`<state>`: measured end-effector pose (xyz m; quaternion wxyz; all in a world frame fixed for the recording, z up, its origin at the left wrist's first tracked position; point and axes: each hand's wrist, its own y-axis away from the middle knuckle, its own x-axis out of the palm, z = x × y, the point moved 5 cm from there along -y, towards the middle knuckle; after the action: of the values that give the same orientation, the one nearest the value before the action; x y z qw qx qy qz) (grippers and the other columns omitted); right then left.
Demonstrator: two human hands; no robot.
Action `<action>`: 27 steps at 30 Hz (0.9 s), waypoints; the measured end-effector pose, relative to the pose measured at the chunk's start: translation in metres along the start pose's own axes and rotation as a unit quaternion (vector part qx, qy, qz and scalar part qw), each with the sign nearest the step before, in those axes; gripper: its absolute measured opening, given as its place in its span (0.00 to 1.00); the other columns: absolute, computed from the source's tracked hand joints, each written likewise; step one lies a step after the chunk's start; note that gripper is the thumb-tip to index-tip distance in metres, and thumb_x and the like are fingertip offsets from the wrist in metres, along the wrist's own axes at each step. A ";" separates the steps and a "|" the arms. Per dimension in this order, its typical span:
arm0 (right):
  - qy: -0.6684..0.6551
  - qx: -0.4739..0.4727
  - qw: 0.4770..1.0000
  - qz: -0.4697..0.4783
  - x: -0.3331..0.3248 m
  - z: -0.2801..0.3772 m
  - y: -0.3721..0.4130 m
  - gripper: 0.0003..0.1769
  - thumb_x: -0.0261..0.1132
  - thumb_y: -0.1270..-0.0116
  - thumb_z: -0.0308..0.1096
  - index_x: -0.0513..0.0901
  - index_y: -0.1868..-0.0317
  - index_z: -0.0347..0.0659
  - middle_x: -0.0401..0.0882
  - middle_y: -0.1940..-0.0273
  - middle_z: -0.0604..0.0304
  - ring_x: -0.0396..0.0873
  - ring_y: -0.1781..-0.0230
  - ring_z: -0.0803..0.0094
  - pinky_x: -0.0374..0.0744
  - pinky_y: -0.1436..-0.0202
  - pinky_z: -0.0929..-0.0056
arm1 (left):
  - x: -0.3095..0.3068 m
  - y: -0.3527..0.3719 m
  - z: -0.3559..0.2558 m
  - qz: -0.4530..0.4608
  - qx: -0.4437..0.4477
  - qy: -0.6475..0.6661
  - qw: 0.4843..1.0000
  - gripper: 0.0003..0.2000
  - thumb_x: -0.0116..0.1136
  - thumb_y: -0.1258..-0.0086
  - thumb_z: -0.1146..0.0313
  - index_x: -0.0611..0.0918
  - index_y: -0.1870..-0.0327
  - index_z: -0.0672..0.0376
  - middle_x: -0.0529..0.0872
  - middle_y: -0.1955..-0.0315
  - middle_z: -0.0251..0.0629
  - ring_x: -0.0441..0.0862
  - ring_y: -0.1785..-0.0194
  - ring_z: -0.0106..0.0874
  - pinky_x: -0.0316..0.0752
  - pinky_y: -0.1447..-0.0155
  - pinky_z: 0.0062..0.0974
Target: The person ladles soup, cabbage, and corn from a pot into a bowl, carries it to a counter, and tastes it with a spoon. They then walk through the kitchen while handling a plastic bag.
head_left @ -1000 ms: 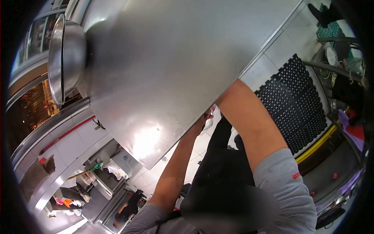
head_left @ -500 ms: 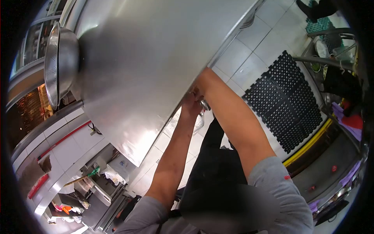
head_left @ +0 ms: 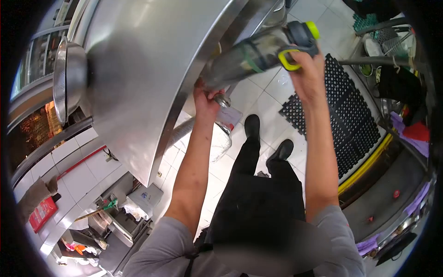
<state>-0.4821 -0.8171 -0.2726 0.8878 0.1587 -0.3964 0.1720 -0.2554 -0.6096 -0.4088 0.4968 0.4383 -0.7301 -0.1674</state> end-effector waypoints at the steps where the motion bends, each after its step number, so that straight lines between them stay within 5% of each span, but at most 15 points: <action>1: 0.050 -0.012 0.999 0.000 -0.006 0.014 0.009 0.30 0.64 0.43 0.17 0.67 0.39 0.35 0.80 0.52 0.56 0.82 0.54 0.67 0.82 0.47 0.68 | 0.004 -0.003 -0.005 0.026 0.000 -0.028 0.999 0.16 0.53 0.27 0.58 0.82 0.59 0.65 0.85 0.62 0.38 0.58 0.86 0.17 0.79 0.53 0.27; 8: 0.331 -0.116 0.936 0.019 -0.006 0.039 0.031 0.34 0.70 0.50 0.19 0.69 0.41 0.32 0.80 0.51 0.57 0.82 0.50 0.70 0.80 0.43 0.69 | 0.017 -0.021 -0.014 -0.017 -0.024 -0.012 0.999 0.16 0.51 0.26 0.64 0.78 0.54 0.73 0.84 0.60 0.46 0.59 0.88 0.18 0.80 0.60 0.25; 9: 0.363 -0.132 0.922 0.017 -0.005 0.037 0.029 0.36 0.74 0.52 0.23 0.70 0.40 0.32 0.81 0.50 0.52 0.84 0.53 0.63 0.81 0.45 0.66 | 0.021 -0.018 -0.015 -0.019 -0.021 -0.010 1.000 0.17 0.49 0.25 0.63 0.77 0.53 0.73 0.84 0.60 0.46 0.59 0.88 0.18 0.80 0.60 0.25; 12: 0.351 -0.138 0.925 0.055 0.011 0.022 0.028 0.35 0.70 0.49 0.15 0.68 0.39 0.33 0.79 0.50 0.59 0.80 0.47 0.72 0.80 0.41 0.72 | 0.026 -0.025 -0.023 -0.031 -0.006 -0.056 0.998 0.19 0.44 0.23 0.61 0.77 0.52 0.73 0.84 0.60 0.47 0.58 0.88 0.18 0.79 0.63 0.25; 16: 0.391 -0.129 0.903 0.122 0.032 0.002 0.013 0.47 0.73 0.47 0.33 0.60 0.28 0.40 0.71 0.38 0.45 0.69 0.32 0.54 0.66 0.26 0.59 | 0.022 -0.053 -0.037 -0.052 0.021 -0.063 0.996 0.18 0.44 0.23 0.60 0.78 0.53 0.71 0.85 0.63 0.46 0.59 0.87 0.20 0.77 0.66 0.26; 21: 0.449 -0.243 0.847 0.147 0.072 -0.012 -0.004 0.45 0.70 0.50 0.30 0.62 0.31 0.34 0.71 0.41 0.42 0.72 0.37 0.49 0.70 0.29 0.54 | 0.030 -0.050 -0.055 -0.101 0.078 -0.070 0.989 0.16 0.46 0.24 0.61 0.79 0.55 0.68 0.86 0.66 0.46 0.63 0.87 0.22 0.76 0.68 0.28; 23: 0.428 -0.216 0.863 0.157 0.076 -0.030 -0.014 0.43 0.70 0.50 0.29 0.62 0.32 0.34 0.71 0.42 0.41 0.72 0.38 0.48 0.70 0.30 0.53 | 0.026 -0.056 -0.064 -0.136 0.090 -0.090 0.982 0.16 0.46 0.24 0.61 0.80 0.54 0.67 0.86 0.66 0.46 0.66 0.86 0.23 0.77 0.68 0.29; 24: 0.418 -0.201 0.871 0.162 0.082 -0.037 -0.018 0.42 0.69 0.49 0.29 0.62 0.32 0.34 0.71 0.43 0.41 0.72 0.38 0.47 0.71 0.31 0.53 | 0.007 -0.074 -0.079 -0.095 0.098 -0.171 0.976 0.15 0.49 0.25 0.61 0.78 0.51 0.65 0.85 0.64 0.44 0.71 0.76 0.29 0.77 0.60 0.35; 25: 0.362 -0.302 0.863 0.181 0.086 -0.046 -0.024 0.40 0.68 0.48 0.28 0.62 0.34 0.32 0.70 0.44 0.39 0.72 0.40 0.45 0.73 0.34 0.53 | -0.027 -0.103 -0.099 -0.053 0.106 -0.250 0.961 0.15 0.51 0.26 0.61 0.77 0.48 0.63 0.84 0.62 0.41 0.76 0.66 0.34 0.77 0.51 0.40; 27: 0.387 -0.322 0.846 0.179 0.095 -0.055 -0.032 0.39 0.70 0.48 0.28 0.64 0.36 0.31 0.71 0.46 0.39 0.73 0.41 0.44 0.73 0.34 0.54 | -0.026 -0.103 -0.106 -0.014 0.106 -0.284 0.953 0.16 0.53 0.27 0.62 0.75 0.45 0.61 0.83 0.61 0.39 0.80 0.58 0.38 0.77 0.45 0.45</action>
<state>-0.3734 -0.8061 -0.2402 0.9243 -0.2886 -0.0756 0.2378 -0.1115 -0.6258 -0.4461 0.2171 0.4332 -0.8482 -0.2137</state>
